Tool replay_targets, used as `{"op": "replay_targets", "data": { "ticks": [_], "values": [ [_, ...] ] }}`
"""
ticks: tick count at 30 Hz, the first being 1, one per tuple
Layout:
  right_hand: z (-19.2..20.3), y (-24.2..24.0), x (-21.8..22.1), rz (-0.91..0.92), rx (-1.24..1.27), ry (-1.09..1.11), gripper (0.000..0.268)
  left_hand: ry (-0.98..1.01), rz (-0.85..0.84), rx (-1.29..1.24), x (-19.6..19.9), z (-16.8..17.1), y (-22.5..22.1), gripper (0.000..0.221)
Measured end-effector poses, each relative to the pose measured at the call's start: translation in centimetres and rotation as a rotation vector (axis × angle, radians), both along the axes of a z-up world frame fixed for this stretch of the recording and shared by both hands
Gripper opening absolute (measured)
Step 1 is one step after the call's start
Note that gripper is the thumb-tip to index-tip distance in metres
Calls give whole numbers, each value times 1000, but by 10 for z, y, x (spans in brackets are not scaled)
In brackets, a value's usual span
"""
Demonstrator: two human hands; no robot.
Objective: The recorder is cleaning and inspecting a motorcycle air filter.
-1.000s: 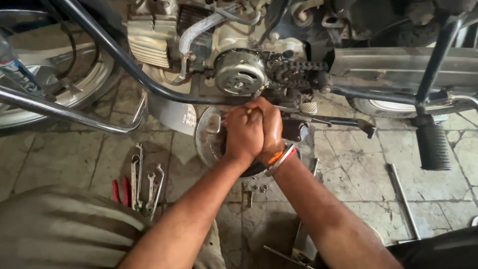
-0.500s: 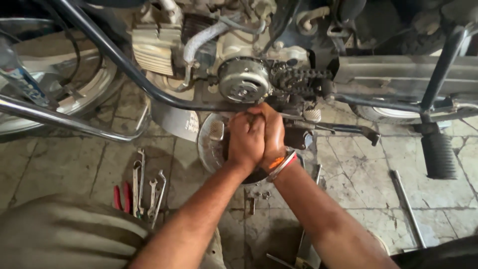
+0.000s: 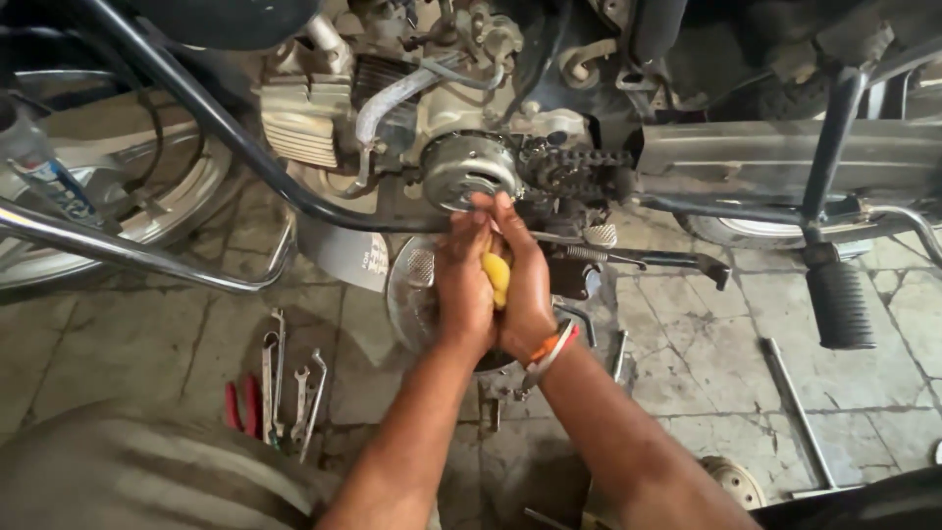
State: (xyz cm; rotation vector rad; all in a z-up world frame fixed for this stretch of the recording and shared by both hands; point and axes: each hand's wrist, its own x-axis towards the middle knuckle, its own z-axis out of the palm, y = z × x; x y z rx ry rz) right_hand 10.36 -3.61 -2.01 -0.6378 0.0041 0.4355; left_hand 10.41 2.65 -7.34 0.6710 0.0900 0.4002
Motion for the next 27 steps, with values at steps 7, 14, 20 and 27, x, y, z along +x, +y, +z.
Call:
{"op": "replay_targets", "data": {
  "ticks": [7, 14, 20, 27],
  "values": [
    [8, 12, -30, -8, -239, -70, 49, 107, 688, 1158, -17, 33, 10, 36],
    [4, 15, -26, -87, -346, -119, 53, 340, 817, 1149, -23, 44, 7, 42],
    [21, 12, -21, -91, -434, 23, 58, 827, 101, 877, -24, 66, 9, 81],
    [-33, 9, 2, -262, -644, -295, 60, 303, -230, 213, -15, 64, 9, 56]
  ]
}}
